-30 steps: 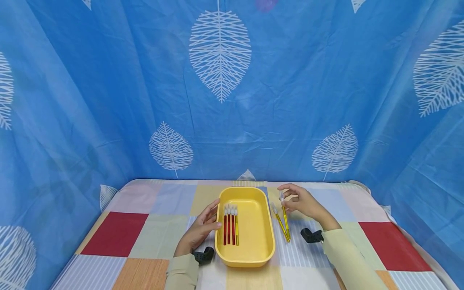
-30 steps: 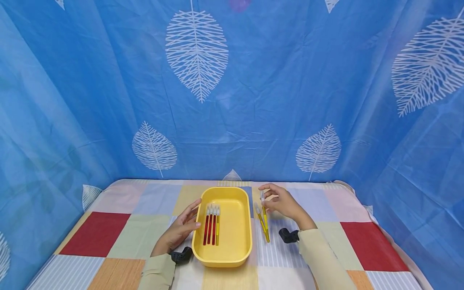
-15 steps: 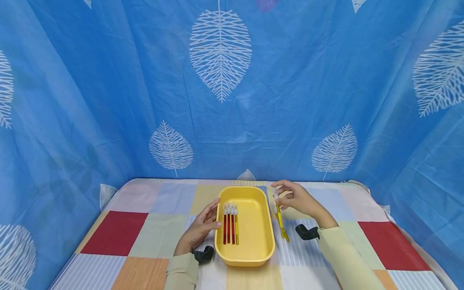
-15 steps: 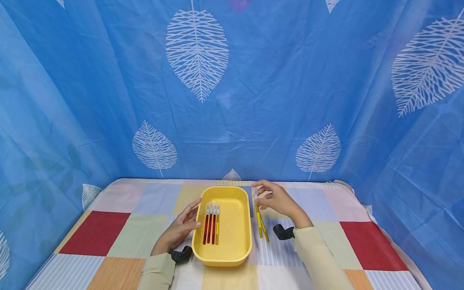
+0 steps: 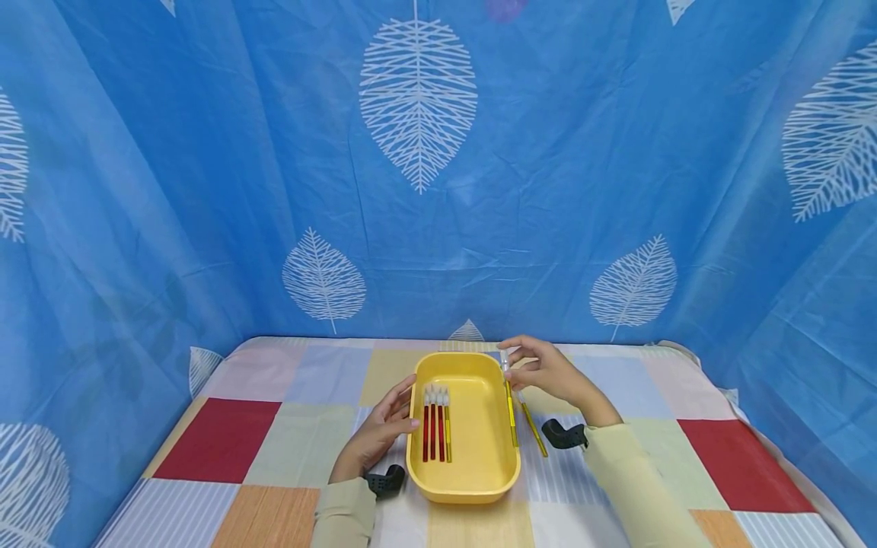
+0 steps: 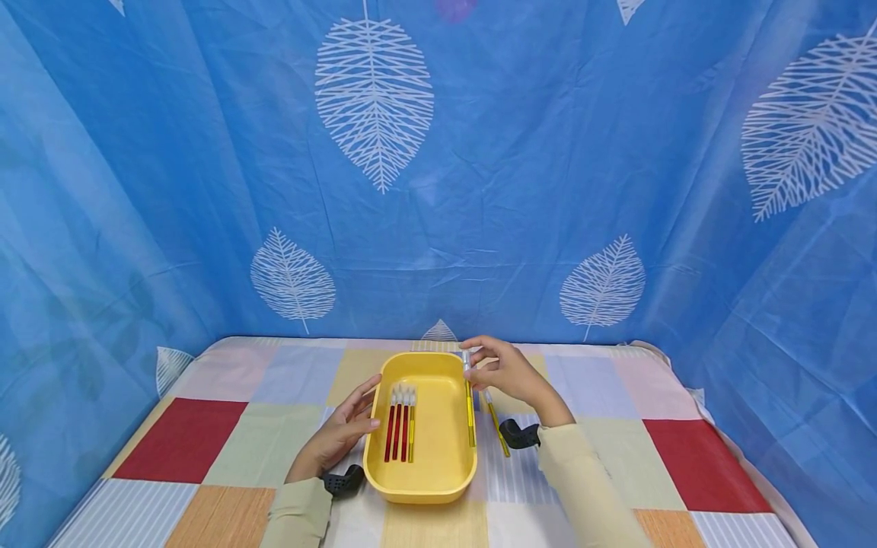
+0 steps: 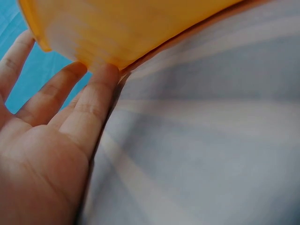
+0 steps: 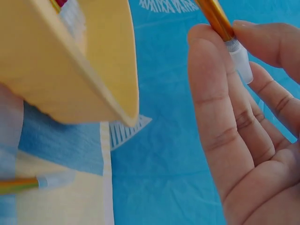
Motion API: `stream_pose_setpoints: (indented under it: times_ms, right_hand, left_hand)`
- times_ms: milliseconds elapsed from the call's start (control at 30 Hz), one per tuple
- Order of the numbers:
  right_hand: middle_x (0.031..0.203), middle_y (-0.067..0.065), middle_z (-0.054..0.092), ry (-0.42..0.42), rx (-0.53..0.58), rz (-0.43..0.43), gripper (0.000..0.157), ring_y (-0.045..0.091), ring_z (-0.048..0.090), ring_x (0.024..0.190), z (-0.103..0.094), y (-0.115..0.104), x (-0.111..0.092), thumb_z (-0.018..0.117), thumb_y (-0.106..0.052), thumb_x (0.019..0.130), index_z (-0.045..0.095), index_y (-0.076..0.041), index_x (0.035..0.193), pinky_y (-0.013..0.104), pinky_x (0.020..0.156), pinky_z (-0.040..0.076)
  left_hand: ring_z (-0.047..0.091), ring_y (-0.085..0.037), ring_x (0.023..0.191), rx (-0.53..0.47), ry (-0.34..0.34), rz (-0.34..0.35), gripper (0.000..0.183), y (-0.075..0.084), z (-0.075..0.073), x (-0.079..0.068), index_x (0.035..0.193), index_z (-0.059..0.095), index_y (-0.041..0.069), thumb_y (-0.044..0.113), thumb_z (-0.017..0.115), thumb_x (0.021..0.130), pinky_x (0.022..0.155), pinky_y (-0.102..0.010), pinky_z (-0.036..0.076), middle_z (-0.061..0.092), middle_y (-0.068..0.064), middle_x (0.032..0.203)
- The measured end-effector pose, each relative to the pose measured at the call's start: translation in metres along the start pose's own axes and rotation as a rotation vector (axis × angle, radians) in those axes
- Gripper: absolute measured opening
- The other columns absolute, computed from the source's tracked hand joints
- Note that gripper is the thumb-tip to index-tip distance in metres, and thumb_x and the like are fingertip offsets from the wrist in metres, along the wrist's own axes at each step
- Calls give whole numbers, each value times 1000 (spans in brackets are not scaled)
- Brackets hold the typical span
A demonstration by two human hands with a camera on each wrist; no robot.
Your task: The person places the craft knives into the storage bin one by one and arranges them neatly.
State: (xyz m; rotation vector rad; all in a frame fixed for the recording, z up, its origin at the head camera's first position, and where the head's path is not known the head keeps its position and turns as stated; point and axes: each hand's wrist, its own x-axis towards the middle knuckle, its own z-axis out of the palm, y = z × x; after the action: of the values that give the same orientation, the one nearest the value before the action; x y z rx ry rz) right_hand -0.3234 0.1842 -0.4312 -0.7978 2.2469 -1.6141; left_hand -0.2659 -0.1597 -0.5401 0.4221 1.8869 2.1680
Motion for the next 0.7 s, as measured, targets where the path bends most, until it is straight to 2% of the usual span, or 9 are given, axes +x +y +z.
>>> stream_pose_setpoints:
  times_ms: [133, 433, 700]
  right_hand:
    - [114, 22, 64, -17, 10, -2, 51, 24, 77, 87, 7, 0, 5, 69, 0, 103, 51, 13, 149, 59, 85, 64]
    - [110, 18, 65, -19, 36, 29, 54, 25, 78, 88, 23, 5, 16, 72, -1, 102, 50, 14, 149, 42, 81, 66]
    - [107, 16, 64, -1, 27, 58, 52, 28, 77, 88, 38, 7, 24, 70, 3, 102, 51, 13, 148, 52, 84, 66]
  left_hand:
    - [30, -50, 158, -3, 1, 0, 91, -1, -1, 1, 173, 19, 3, 5, 71, 98, 125, -55, 35, 21, -32, 174]
    - [29, -50, 159, 2, -21, 15, 92, -2, -2, 1, 173, 18, 4, 8, 72, 99, 125, -54, 35, 21, -32, 174]
    - [29, -49, 159, 2, -23, 10, 92, -3, -2, 1, 173, 18, 4, 8, 72, 100, 125, -55, 35, 21, -32, 174]
